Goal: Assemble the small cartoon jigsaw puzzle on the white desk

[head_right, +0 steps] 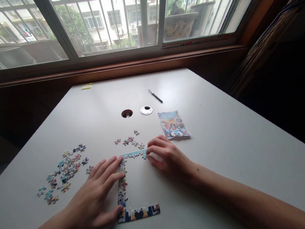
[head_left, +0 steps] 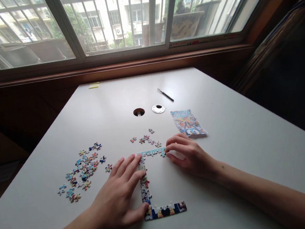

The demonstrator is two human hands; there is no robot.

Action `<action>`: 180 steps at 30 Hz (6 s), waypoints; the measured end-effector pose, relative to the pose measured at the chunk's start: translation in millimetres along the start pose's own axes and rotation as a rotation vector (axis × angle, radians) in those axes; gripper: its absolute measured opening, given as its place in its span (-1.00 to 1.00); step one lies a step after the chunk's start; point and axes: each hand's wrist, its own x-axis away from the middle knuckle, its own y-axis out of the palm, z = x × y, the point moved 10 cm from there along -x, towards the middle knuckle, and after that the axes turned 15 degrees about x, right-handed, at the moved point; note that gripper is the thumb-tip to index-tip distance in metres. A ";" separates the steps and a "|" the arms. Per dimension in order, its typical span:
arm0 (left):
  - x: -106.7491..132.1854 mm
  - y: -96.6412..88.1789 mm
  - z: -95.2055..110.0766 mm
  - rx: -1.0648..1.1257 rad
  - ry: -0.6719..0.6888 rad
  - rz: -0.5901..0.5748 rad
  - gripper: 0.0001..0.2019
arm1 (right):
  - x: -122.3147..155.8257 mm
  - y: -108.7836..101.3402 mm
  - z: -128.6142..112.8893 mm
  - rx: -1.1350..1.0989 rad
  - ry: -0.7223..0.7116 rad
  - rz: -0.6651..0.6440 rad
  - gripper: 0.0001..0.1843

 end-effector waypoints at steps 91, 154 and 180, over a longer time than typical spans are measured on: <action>2.8 -4.3 1.7 0.063 0.039 0.066 -0.43 | -63.5 36.4 50.9 0.342 0.292 -0.382 -0.83; 0.3 -1.6 1.8 0.012 0.013 0.010 -0.41 | 12.3 -10.8 -12.8 -0.093 -0.054 0.064 -0.84; 0.2 -3.3 2.5 0.048 0.015 0.019 -0.41 | 4.9 2.7 1.3 0.005 0.104 -0.104 -0.88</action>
